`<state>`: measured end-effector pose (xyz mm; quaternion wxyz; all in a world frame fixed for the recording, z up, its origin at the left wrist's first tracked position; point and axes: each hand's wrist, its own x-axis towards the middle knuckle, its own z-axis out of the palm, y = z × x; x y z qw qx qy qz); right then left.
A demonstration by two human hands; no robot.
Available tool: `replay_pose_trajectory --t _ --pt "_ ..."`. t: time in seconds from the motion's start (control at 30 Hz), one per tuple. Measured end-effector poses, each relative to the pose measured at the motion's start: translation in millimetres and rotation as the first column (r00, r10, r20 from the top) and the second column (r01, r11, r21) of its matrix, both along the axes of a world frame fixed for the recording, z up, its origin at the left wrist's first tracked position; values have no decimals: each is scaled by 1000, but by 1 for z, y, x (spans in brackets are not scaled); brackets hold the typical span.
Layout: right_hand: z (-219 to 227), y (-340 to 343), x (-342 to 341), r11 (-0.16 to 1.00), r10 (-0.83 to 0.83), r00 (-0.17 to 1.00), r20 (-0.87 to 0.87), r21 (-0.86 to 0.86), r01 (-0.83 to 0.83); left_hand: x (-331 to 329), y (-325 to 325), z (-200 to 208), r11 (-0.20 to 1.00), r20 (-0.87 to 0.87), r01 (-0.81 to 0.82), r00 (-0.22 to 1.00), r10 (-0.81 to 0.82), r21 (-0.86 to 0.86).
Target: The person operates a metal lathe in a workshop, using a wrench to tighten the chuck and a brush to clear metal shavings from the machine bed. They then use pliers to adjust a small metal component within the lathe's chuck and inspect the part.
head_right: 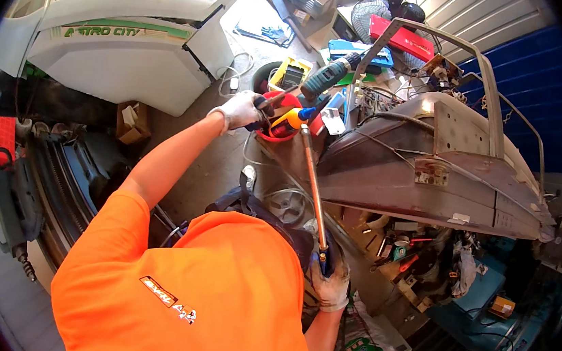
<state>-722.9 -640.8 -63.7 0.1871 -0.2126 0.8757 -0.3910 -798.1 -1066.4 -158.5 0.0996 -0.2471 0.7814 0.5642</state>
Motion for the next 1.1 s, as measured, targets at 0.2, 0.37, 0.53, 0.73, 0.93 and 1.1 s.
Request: replay_pose_trajectory --t 0.2,0.37,0.53,0.73,0.93,1.1 --pt "6 -8 -7 1000 12 999 53 -12 -12 1 -4 17 968 -42 -9 999 20 250" --pt "9 -21 -6 996 -56 997 61 -61 60 -7 -30 -8 809 -228 -107 931 285 578" --pt "8 -22 -10 999 38 999 3 -23 -37 -22 -14 -27 830 -478 -45 800 363 555" --pt "9 -18 -6 1000 -21 996 90 13 20 -17 1 -29 930 -427 -89 870 247 358" --pt "-3 -10 0 999 -48 994 99 -2 48 -27 -1 35 931 -420 50 883 -211 -361" --pt "-2 -8 3 997 -71 996 55 -14 72 -24 6 15 849 -334 105 889 -313 -517"
